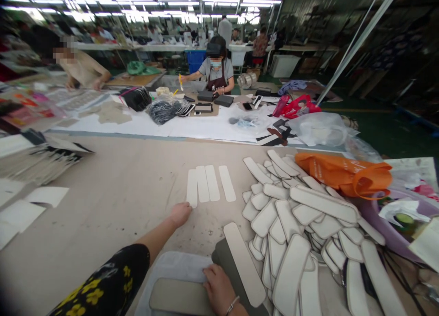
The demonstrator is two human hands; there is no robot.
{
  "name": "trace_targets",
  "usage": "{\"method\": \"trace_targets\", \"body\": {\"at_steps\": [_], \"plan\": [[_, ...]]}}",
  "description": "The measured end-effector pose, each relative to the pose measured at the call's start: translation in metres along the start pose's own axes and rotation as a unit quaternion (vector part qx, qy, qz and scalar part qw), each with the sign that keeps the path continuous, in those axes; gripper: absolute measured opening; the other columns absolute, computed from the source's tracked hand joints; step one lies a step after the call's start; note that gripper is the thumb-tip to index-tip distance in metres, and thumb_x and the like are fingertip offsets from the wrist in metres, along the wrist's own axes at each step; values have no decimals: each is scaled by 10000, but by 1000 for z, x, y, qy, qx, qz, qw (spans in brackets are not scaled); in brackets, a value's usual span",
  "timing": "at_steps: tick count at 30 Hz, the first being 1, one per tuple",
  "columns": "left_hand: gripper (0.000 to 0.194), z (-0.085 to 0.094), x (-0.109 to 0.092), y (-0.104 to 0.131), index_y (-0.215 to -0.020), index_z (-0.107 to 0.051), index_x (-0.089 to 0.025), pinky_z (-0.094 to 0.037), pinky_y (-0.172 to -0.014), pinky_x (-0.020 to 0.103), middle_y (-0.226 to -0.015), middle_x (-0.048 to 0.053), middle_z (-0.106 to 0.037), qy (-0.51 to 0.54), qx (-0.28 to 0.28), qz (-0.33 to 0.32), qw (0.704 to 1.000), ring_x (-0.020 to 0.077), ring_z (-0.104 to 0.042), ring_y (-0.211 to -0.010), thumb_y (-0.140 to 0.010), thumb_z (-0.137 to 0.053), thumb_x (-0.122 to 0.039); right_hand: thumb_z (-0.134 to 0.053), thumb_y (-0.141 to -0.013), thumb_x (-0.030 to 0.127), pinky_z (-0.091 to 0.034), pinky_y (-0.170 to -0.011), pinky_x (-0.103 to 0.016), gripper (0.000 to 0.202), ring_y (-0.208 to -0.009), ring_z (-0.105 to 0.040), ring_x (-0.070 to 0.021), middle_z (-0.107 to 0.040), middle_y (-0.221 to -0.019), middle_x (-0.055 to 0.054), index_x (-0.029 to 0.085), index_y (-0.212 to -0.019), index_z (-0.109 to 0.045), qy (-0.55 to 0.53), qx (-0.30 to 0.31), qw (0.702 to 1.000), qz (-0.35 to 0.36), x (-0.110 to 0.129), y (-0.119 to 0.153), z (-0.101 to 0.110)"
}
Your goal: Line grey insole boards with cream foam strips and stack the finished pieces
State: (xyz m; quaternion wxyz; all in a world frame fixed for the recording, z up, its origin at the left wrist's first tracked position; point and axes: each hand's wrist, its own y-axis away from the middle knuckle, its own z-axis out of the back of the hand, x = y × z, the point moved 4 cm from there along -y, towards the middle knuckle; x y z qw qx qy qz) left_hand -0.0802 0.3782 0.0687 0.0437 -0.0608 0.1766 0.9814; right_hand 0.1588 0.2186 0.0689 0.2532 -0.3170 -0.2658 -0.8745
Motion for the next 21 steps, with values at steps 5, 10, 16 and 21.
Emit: {"method": "trace_targets", "body": {"at_steps": [5, 10, 16, 21], "plan": [[315, -2, -1, -12, -1010, -583, -107, -455, -743, 362, -898, 99, -620, 0, 6, -16, 1000, 181, -587, -800, -839, -482, -351, -445, -772, 127, -431, -869, -248, 359, -965, -559, -169, -611, -1019, -53, 218, -1082, -602, -33, 14, 999, -18, -9, 12, 9], [212, 19, -9, -10, -884, -622, -110, -450, -692, 338, -847, 128, -612, 20, -20, -21, 999, 205, -592, -755, -790, -499, -256, -414, -815, 174, -453, -830, -264, 313, -929, -574, -174, -614, -994, -69, 206, -1063, -603, -80, -23, 997, 0, -5, 13, 19], [178, 70, -23, 60, -815, -591, -160, -422, -704, 256, -846, 58, -592, 66, -93, -44, 992, 145, -566, -775, -792, -416, -181, -441, -828, 314, -486, -783, -326, 291, -852, -597, -199, -640, -903, -78, 188, -1013, -627, -192, -121, 972, -61, -13, 6, 31], [104, 100, -26, 146, -694, -545, -176, -406, -612, 217, -684, -6, -552, 249, -139, -40, 958, 103, -520, -634, -724, -450, -147, -458, -803, 445, -529, -685, -352, 413, -806, -636, -207, -662, -965, -82, 181, -1091, -590, -365, -101, 913, -152, -28, -6, 19]]}}
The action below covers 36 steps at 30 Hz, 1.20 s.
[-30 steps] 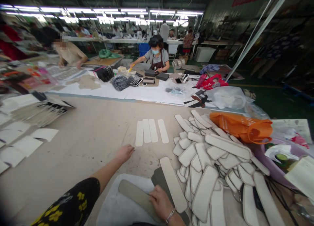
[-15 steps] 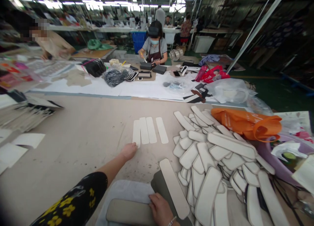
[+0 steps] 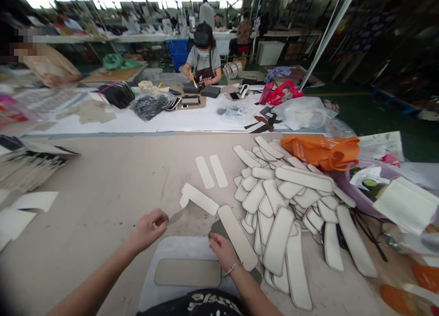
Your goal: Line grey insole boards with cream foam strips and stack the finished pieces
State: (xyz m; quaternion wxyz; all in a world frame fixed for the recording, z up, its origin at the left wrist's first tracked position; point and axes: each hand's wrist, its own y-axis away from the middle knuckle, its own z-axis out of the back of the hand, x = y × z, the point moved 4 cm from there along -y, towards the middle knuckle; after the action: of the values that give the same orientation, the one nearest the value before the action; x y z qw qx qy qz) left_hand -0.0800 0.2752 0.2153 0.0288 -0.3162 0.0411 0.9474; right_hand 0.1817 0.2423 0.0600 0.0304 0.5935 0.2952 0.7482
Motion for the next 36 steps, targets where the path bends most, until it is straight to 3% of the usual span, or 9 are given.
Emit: {"method": "trace_targets", "body": {"at_steps": [4, 8, 12, 14, 18, 24, 33, 36], "plan": [[111, 0, -14, 45, -685, -537, -179, -410, -601, 221, -662, -10, -552, 64, 28, 39, 997, 109, -521, -627, -728, -437, -156, -455, -812, 402, -521, -679, -340, 407, -774, -639, -197, -666, -932, -94, 133, -1084, -592, 28, 41, 999, 5, 7, -5, -17], [116, -16, -26, 72, -681, -534, -178, -399, -594, 223, -653, -5, -543, 75, 37, 47, 995, 112, -516, -624, -736, -433, -159, -524, -753, 246, -467, -836, -351, 399, -900, -601, -205, -620, -1067, -111, 130, -1132, -570, 104, 51, 990, 75, 31, -8, -34], [112, -23, -31, 89, -669, -531, -178, -388, -582, 221, -643, -6, -536, 92, 26, 64, 993, 113, -513, -610, -719, -437, -144, -478, -747, 140, -357, -988, -350, 587, -1165, -449, -224, -474, -1291, -152, 91, -1321, -369, 289, 68, 933, 203, 57, -12, -52], [109, -22, -32, 94, -670, -532, -176, -386, -578, 221, -639, -6, -536, 101, 18, 81, 991, 114, -513, -603, -716, -438, -145, -445, -752, 106, -305, -1025, -343, 597, -1216, -387, -216, -439, -1324, -145, 91, -1338, -335, 376, 72, 897, 220, 63, -15, -59], [100, -18, -28, 99, -664, -534, -173, -375, -576, 224, -633, -6, -530, 100, 3, 105, 989, 118, -509, -605, -712, -449, -153, -410, -752, 65, -292, -1017, -347, 574, -1199, -390, -222, -445, -1310, -151, 93, -1322, -349, 478, 82, 851, 203, 65, -22, -68], [111, -20, -17, 101, -665, -541, -174, -363, -570, 221, -628, -10, -528, 111, -3, 127, 986, 114, -502, -596, -714, -444, -154, -393, -793, 82, -398, -863, -340, 569, -1043, -512, -245, -566, -1119, -162, 115, -1353, -297, 524, 89, 832, 159, 65, -29, -75], [109, -29, -14, 90, -638, -545, -174, -356, -561, 220, -606, -17, -513, 145, -9, 142, 979, 113, -493, -585, -691, -453, -151, -410, -806, 119, -441, -703, -323, 457, -877, -622, -247, -638, -965, -134, 177, -1259, -402, 563, 88, 820, 54, 63, -53, -66], [96, -23, -12, 88, -634, -539, -173, -348, -554, 221, -596, -21, -503, 165, -5, 163, 973, 114, -481, -579, -686, -458, -168, -436, -785, 130, -447, -684, -330, 468, -870, -632, -260, -661, -930, -131, 178, -1250, -413, 563, 98, 820, 31, 64, -60, -64]]}}
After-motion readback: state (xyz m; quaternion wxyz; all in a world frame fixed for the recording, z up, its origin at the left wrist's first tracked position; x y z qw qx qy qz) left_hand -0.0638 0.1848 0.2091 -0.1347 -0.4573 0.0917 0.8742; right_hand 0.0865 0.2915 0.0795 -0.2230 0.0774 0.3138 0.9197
